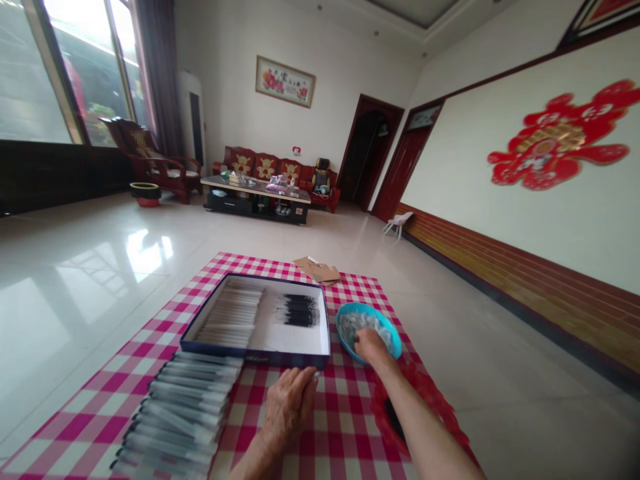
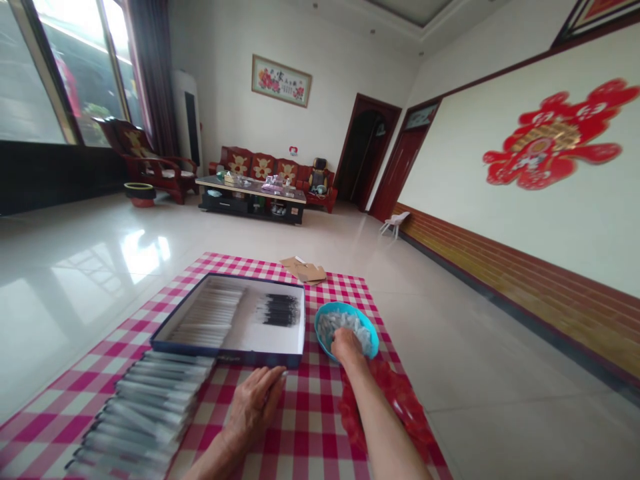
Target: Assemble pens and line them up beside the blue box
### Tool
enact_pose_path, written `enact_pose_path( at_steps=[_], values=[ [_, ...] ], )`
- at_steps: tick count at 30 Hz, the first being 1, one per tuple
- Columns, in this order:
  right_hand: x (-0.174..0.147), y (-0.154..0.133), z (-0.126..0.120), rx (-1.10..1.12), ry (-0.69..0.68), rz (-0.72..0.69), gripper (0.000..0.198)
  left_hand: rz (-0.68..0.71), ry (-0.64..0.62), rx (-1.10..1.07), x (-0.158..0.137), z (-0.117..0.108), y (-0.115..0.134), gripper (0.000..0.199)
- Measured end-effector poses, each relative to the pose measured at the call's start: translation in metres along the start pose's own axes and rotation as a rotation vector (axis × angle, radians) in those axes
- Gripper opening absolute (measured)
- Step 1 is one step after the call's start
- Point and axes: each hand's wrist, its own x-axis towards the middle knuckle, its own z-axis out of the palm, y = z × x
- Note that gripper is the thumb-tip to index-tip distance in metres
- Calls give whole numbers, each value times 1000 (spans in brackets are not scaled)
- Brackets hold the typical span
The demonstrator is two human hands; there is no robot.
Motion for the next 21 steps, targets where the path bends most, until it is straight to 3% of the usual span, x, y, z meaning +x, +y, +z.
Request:
enact_pose_path(
  at_steps=[5, 12, 15, 21],
  values=[
    [-7, -9, -13, 211, 204, -37, 11, -15, 8, -18, 0, 0, 0, 22],
    [-53, -27, -13, 588, 333, -99, 40, 4, -2, 32, -1, 0, 0, 28],
    [-59, -19, -18, 625, 387, -76, 37, 17, -9, 26, -2, -2, 0, 27],
    [-37, 6, -43, 548, 381, -54, 21, 21, -30, 10, -3, 0, -4, 27]
  ],
)
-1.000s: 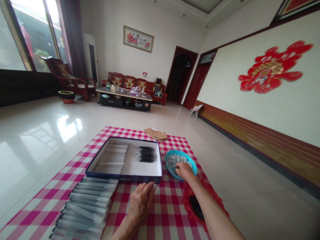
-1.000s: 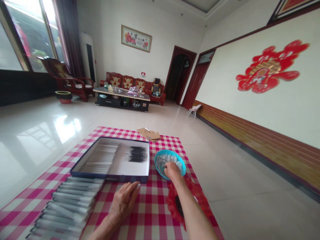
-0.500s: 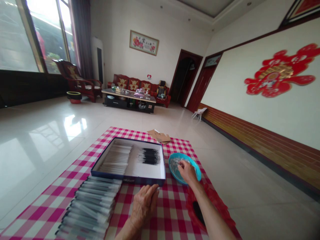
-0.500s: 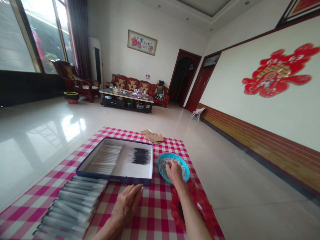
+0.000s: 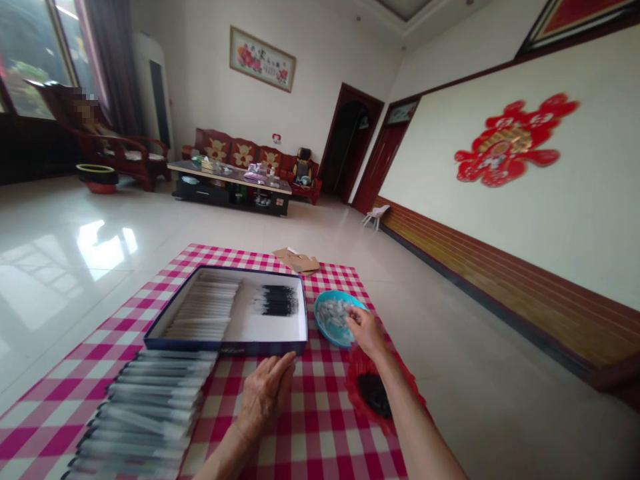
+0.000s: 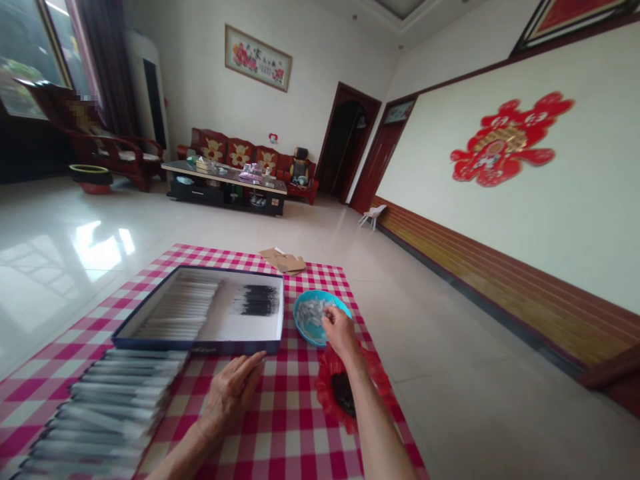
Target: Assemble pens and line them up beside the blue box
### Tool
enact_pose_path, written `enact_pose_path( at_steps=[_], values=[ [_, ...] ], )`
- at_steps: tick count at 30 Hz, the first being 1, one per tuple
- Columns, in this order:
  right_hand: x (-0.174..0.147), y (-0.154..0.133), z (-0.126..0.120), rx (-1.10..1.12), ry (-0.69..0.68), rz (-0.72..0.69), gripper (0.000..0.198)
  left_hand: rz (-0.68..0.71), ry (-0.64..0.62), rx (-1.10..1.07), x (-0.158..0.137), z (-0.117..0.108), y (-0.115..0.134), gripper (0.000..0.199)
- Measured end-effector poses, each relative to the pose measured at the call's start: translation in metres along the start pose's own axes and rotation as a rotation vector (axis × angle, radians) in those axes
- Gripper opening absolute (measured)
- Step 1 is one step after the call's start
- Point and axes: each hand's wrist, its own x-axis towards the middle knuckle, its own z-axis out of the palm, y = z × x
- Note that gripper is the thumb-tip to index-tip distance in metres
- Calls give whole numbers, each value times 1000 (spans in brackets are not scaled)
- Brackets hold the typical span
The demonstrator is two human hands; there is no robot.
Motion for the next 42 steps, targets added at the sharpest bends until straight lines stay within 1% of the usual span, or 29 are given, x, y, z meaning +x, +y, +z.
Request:
enact_pose_path(
  at_steps=[2, 4, 7, 10, 12, 14, 16, 18, 21, 22, 24, 26, 28, 31, 34, 37, 39, 42],
  values=[
    [4, 0, -5, -7, -21, 4, 17, 6, 5, -16, 0, 1, -1, 26],
    [0, -2, -9, 13, -46, 5, 16, 10, 13, -20, 0, 1, -1, 26],
    [-17, -9, -14, 84, -61, 16, 23, 30, 7, -4, 2, -4, 4, 25],
    [-44, -20, -13, 209, -54, 67, 32, 85, -66, -4, 5, -9, 16, 24],
    [-65, -29, -5, 412, -72, 170, 33, 120, -138, -31, 8, -12, 26, 24],
    [-85, -36, 7, 595, -99, 244, 35, 153, -199, -86, 11, -16, 35, 25],
    [-101, -40, 23, 728, -116, 300, 40, 171, -220, -153, 13, -19, 41, 26],
    [-112, -41, 38, 803, -105, 355, 43, 184, -186, -222, 15, -22, 42, 30],
    [-122, -37, 56, 854, -64, 421, 43, 190, -76, -326, 17, -24, 34, 40],
    [-124, -36, 60, 874, -48, 432, 42, 160, -36, -363, 18, -24, 30, 42],
    [-128, -34, 67, 932, -18, 453, 39, 29, 46, -450, 22, -25, 22, 42],
    [-131, -34, 71, 1004, 8, 494, 36, -171, 135, -593, 26, -26, 17, 35],
    [-134, -34, 75, 1069, 25, 546, 36, -387, 238, -788, 31, -27, 14, 32],
    [-139, -35, 80, 1133, 30, 598, 37, -671, 386, -1062, 39, -28, 12, 39],
    [-143, -35, 85, 1164, 0, 615, 37, -874, 492, -1213, 44, -29, 9, 50],
    [-147, -34, 89, 1163, -32, 581, 35, -984, 543, -1279, 45, -29, 7, 53],
    [-148, -34, 90, 1143, -38, 543, 35, -1011, 554, -1302, 44, -28, 7, 53],
    [-150, -35, 91, 1117, -38, 507, 34, -1016, 555, -1319, 43, -27, 9, 52]
  ],
)
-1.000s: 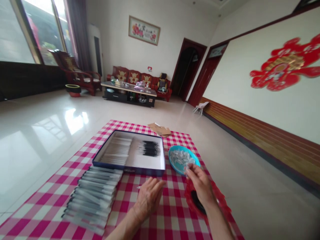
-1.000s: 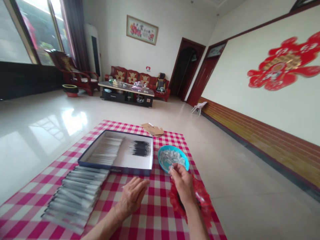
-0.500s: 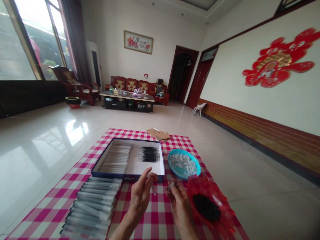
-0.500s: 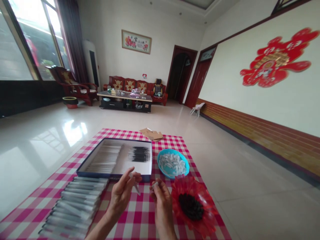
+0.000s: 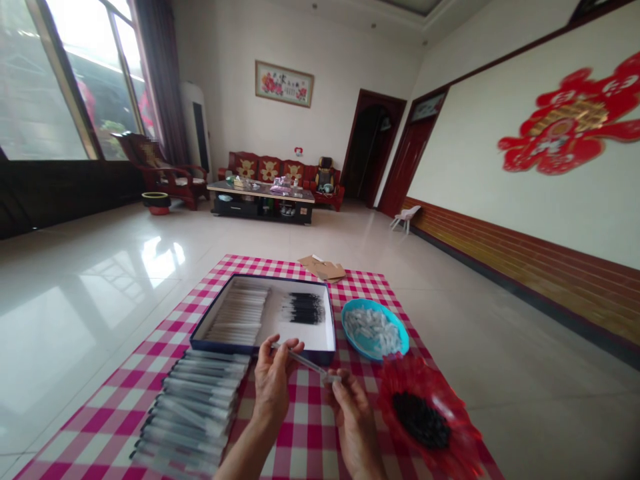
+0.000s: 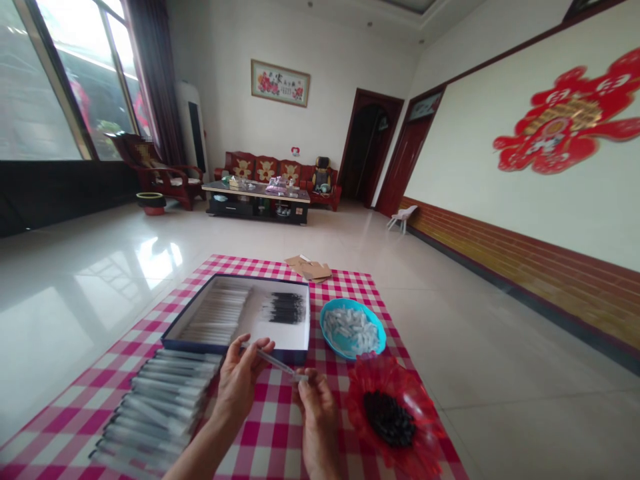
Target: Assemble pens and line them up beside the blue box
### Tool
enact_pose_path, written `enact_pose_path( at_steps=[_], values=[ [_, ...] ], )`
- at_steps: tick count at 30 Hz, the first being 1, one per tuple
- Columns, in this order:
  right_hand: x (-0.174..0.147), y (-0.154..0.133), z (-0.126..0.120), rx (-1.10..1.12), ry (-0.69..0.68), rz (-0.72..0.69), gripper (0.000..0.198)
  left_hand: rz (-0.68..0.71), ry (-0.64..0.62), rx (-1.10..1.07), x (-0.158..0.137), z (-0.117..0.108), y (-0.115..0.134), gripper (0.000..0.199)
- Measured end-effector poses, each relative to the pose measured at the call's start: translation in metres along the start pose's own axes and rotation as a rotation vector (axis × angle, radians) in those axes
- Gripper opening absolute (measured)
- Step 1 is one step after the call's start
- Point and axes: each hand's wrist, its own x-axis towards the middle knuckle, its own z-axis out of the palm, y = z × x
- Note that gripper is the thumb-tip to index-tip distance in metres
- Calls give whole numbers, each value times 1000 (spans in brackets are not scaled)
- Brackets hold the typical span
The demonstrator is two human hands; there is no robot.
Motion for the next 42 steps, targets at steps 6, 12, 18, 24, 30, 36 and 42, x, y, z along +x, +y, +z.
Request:
enact_pose_path(
  at_steps=[6, 12, 18, 24, 30, 36, 42],
  values=[
    [1, 0, -1, 15, 31, -18, 34, -12, 19, 28, -3, 1, -2, 48],
    [1, 1, -2, -9, 53, -36, 34, -19, 21, 32, -4, 2, -3, 47],
    [1, -4, -3, -87, 83, -85, 36, -39, -7, 89, -12, 2, -11, 50],
    [12, -18, -9, 106, 150, -104, 39, -54, -235, 453, -6, -7, -10, 35],
    [8, -25, -4, 135, 43, -107, 39, -412, -671, 694, 0, -19, 0, 35],
    [6, -32, -2, 127, -5, -61, 44, -609, -857, 674, -11, -27, -14, 38],
    [6, -44, -2, 92, -34, -33, 40, -700, -733, 552, -26, -19, -22, 29]
  ],
)
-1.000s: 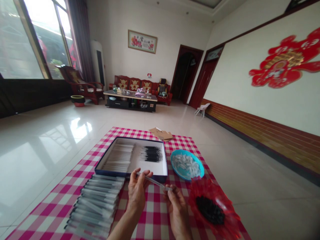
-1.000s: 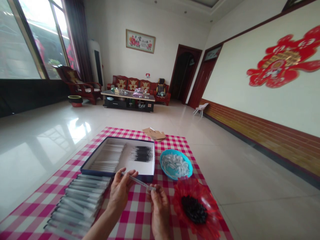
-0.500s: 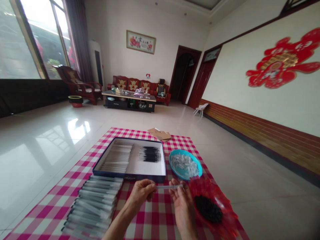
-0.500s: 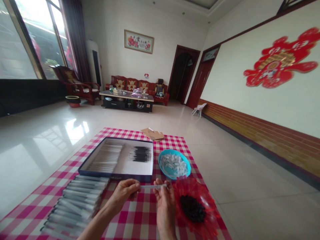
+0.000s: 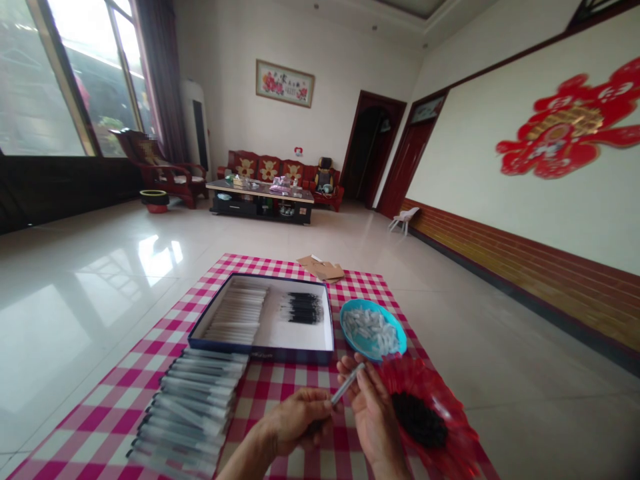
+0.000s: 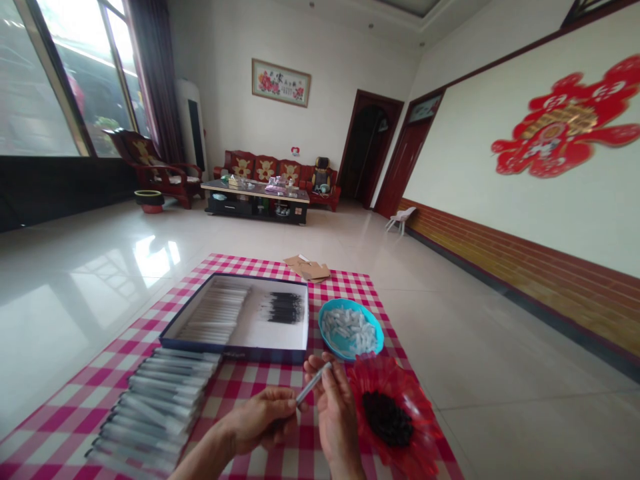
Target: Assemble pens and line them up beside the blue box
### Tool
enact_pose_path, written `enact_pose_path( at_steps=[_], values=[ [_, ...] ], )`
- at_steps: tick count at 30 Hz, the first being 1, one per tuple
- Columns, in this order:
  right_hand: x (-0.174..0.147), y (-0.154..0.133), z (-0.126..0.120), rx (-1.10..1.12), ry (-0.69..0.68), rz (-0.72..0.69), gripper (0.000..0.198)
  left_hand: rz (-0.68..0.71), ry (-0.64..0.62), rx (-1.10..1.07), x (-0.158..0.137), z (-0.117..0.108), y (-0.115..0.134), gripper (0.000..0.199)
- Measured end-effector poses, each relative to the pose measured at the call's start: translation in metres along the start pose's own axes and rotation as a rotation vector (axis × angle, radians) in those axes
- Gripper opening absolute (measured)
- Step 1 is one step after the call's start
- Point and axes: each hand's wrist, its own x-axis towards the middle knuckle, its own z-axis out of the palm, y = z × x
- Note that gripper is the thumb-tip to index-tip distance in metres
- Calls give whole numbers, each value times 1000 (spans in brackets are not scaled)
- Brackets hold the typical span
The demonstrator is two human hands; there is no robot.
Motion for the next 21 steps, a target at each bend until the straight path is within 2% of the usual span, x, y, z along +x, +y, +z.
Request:
enact_pose_path(
  at_steps=[5, 12, 16, 21],
  values=[
    [-1, 2, 2, -35, 1, -14, 42, 62, 23, -36, -1, 6, 3, 32],
    [1, 14, -4, -50, 39, -39, 41, 309, 129, 148, 5, 10, -1, 49],
    [1, 15, -2, -55, 61, -41, 44, 514, 255, 340, 9, 12, -9, 41],
    [1, 17, 3, -23, 115, -45, 49, 613, 467, 571, 5, 17, -10, 31]
  ],
)
